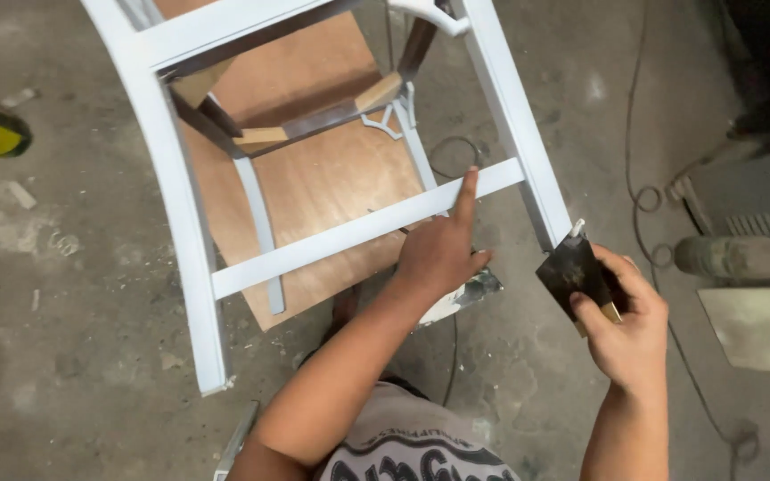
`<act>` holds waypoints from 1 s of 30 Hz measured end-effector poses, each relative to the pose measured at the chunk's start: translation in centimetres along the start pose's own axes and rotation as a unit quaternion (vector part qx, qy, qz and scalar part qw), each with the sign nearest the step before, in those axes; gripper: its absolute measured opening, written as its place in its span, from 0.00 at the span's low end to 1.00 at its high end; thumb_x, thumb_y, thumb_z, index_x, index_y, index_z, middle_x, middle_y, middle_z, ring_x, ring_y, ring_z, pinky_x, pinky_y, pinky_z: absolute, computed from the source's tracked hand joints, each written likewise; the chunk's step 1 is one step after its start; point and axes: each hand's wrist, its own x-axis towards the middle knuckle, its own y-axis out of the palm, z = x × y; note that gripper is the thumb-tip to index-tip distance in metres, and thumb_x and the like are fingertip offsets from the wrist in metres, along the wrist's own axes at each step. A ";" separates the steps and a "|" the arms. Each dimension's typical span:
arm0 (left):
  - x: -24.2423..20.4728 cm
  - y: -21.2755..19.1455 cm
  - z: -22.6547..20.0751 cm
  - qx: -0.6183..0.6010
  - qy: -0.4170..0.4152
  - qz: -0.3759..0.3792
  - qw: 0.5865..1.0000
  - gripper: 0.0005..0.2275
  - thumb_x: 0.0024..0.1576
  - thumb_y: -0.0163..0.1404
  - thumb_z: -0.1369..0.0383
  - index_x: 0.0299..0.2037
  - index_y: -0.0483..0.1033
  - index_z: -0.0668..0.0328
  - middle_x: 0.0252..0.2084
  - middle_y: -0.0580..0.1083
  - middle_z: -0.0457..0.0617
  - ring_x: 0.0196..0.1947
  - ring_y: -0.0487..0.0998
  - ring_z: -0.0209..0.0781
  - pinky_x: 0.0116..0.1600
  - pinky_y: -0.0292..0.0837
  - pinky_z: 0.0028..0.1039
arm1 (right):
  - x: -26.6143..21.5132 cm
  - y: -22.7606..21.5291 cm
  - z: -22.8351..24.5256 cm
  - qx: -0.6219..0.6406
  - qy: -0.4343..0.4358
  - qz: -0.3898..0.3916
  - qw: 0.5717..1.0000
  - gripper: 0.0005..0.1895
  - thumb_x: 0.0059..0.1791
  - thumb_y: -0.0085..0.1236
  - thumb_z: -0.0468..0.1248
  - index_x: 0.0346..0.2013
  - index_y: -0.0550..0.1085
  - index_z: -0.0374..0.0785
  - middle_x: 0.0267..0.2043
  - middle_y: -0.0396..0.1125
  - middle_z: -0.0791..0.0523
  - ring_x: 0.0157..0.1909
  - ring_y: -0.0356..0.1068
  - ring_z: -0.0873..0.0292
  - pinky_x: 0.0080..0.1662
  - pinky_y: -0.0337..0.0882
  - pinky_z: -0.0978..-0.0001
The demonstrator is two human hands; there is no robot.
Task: Applying and smoothing putty into the joints of a chair frame using a putty knife to prepare it for finishing.
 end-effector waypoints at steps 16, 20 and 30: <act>-12.2 -12.5 4.9 -0.047 -0.165 0.050 0.984 0.43 0.49 0.60 0.49 0.72 0.59 0.68 0.58 0.72 0.78 0.59 0.73 0.78 0.61 0.71 0.58 | 2.8 3.7 1.7 0.094 -0.017 -0.031 0.995 0.31 0.38 0.49 0.14 0.56 0.74 0.26 0.56 0.70 0.40 0.60 0.68 0.43 0.58 0.70 0.49; -16.2 -16.0 6.6 -0.144 -0.162 -0.013 0.976 0.37 0.49 0.62 0.55 0.68 0.66 0.60 0.58 0.73 0.74 0.60 0.72 0.79 0.62 0.69 0.58 | 3.7 5.0 5.0 -0.001 -0.046 -0.018 0.999 0.33 0.37 0.49 0.13 0.56 0.76 0.27 0.56 0.70 0.39 0.58 0.70 0.36 0.57 0.71 0.48; -26.7 -19.9 30.5 -0.365 -0.128 -0.251 0.887 0.10 0.68 0.49 0.69 0.55 0.78 0.59 0.20 0.66 0.53 0.18 0.57 0.36 0.25 0.56 0.22 | 5.0 8.6 10.9 -0.175 0.054 -0.001 0.983 0.33 0.41 0.51 0.20 0.61 0.75 0.38 0.54 0.73 0.43 0.59 0.70 0.37 0.59 0.69 0.45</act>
